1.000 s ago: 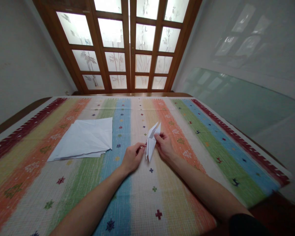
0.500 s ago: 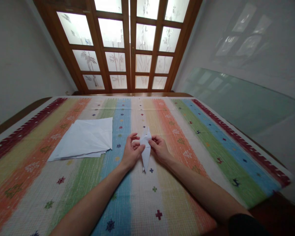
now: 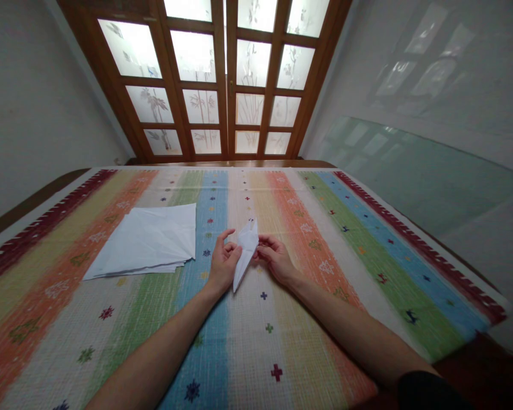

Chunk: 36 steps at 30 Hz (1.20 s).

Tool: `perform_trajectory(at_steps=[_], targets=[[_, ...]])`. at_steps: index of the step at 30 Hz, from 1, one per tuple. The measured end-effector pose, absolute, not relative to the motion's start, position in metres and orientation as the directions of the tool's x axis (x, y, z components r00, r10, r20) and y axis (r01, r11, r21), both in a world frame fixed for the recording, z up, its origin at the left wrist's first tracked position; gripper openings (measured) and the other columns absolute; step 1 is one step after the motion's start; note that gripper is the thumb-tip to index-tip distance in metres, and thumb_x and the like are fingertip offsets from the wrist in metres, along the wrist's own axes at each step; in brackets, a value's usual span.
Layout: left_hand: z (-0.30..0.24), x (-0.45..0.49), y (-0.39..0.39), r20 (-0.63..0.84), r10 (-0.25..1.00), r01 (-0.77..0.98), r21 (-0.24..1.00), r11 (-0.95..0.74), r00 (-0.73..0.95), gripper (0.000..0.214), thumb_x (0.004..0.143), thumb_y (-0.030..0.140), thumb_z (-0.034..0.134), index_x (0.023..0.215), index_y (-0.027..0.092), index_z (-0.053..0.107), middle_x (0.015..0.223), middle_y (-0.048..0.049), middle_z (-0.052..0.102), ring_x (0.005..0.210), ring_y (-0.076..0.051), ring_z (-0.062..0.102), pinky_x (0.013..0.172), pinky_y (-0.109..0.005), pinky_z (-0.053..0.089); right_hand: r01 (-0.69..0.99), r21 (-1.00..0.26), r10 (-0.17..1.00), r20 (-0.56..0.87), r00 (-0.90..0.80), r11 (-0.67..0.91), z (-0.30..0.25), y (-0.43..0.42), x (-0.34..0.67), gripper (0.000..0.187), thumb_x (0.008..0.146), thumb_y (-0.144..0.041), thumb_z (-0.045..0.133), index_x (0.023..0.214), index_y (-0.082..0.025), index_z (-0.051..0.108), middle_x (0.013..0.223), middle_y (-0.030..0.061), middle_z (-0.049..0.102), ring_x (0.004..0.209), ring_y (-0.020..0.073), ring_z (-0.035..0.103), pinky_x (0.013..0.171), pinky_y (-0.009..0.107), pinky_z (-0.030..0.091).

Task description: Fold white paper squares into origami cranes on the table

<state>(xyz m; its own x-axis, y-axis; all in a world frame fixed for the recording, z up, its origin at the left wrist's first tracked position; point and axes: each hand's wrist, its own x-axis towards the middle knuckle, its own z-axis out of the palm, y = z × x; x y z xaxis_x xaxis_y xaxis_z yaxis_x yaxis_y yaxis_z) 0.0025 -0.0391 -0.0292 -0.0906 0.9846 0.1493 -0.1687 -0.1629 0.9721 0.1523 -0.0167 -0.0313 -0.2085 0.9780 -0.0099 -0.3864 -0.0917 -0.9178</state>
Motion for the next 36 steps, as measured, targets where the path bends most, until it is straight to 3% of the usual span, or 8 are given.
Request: perform_trajectory(at_steps=[5,9,12,18,23,28,31,36], targets=[[-0.032,0.001,-0.041,0.199,0.979,0.057,0.979,-0.197,-0.05,0.025,0.078,0.028,0.06,0.099,0.017,0.068,0.066,0.0031,0.056,0.058,-0.011,0.051,0.057,-0.022,0.041,-0.342,-0.937,0.98,-0.002,-0.199,-0.071,-0.034,-0.018,0.153,0.03,0.064,-0.033,0.076,0.089,-0.021,0.065,0.074,-0.0018,0.067,0.061,0.0123,0.06,0.06,0.026,0.05],[-0.032,0.0,-0.043,0.19,0.981,0.058,0.98,-0.191,0.038,0.032,0.083,0.032,0.052,0.107,0.016,0.067,0.07,0.0004,0.059,0.065,-0.014,0.054,0.064,-0.026,0.045,-0.324,-0.944,0.981,0.004,-0.193,-0.06,-0.036,-0.016,0.153,0.035,0.061,-0.03,0.078,0.092,-0.022,0.063,0.076,-0.0016,0.067,0.066,0.0149,0.063,0.061,0.027,0.051],[-0.029,0.0,-0.045,0.27,0.959,0.119,0.953,-0.279,0.084,0.035,0.084,0.031,0.05,0.111,0.016,0.066,0.081,-0.0032,0.062,0.072,-0.015,0.056,0.07,-0.029,0.046,-0.321,-0.947,0.987,0.041,-0.157,-0.011,-0.035,-0.017,0.152,0.04,0.059,-0.028,0.08,0.093,-0.023,0.061,0.084,-0.0002,0.068,0.072,0.0163,0.065,0.067,0.03,0.054],[-0.023,0.004,-0.049,0.401,0.916,0.292,0.877,-0.382,-0.004,0.033,0.067,0.037,0.074,0.093,0.017,0.065,0.105,-0.0088,0.057,0.084,-0.018,0.057,0.071,-0.029,0.048,-0.124,-0.972,0.973,0.212,-0.087,0.201,-0.033,-0.026,0.15,0.039,0.063,-0.021,0.076,0.098,-0.023,0.06,0.085,-0.0006,0.064,0.072,0.0137,0.061,0.068,0.028,0.051],[-0.03,0.005,-0.044,0.29,0.946,0.143,0.952,-0.27,-0.143,0.018,0.076,0.032,0.064,0.086,0.017,0.059,0.078,-0.0013,0.061,0.07,-0.014,0.057,0.068,-0.027,0.047,-0.181,-0.96,0.959,0.243,-0.146,0.215,-0.034,-0.028,0.148,0.042,0.069,-0.026,0.074,0.107,-0.026,0.057,0.09,0.001,0.064,0.077,0.0149,0.062,0.072,0.029,0.051],[-0.034,0.005,-0.037,0.177,0.975,-0.149,0.969,-0.197,-0.137,0.031,0.071,0.03,0.068,0.096,0.019,0.053,0.075,0.0017,0.062,0.065,-0.012,0.061,0.062,-0.023,0.047,-0.155,-0.958,0.959,0.26,-0.111,0.242,-0.033,-0.024,0.151,0.038,0.076,-0.03,0.067,0.112,-0.027,0.057,0.091,0.001,0.063,0.072,0.0127,0.059,0.066,0.027,0.05],[-0.034,0.005,-0.036,0.224,0.957,-0.098,0.965,-0.245,-0.186,0.037,0.073,0.027,0.067,0.107,0.02,0.054,0.081,0.0012,0.064,0.066,-0.011,0.061,0.062,-0.023,0.047,-0.06,-0.948,0.94,0.318,-0.123,0.313,-0.034,-0.025,0.154,0.035,0.082,-0.03,0.061,0.117,-0.029,0.057,0.097,0.0019,0.061,0.069,0.0119,0.056,0.064,0.028,0.049],[-0.033,0.001,-0.038,0.32,0.941,0.155,0.941,-0.302,-0.108,0.018,0.08,0.026,0.06,0.095,0.019,0.069,0.09,-0.0034,0.069,0.078,-0.015,0.061,0.075,-0.028,0.048,0.053,-0.894,0.891,0.435,-0.127,0.444,-0.035,-0.027,0.158,0.035,0.082,-0.031,0.063,0.117,-0.029,0.059,0.1,0.0037,0.06,0.075,0.0152,0.056,0.069,0.032,0.049]])
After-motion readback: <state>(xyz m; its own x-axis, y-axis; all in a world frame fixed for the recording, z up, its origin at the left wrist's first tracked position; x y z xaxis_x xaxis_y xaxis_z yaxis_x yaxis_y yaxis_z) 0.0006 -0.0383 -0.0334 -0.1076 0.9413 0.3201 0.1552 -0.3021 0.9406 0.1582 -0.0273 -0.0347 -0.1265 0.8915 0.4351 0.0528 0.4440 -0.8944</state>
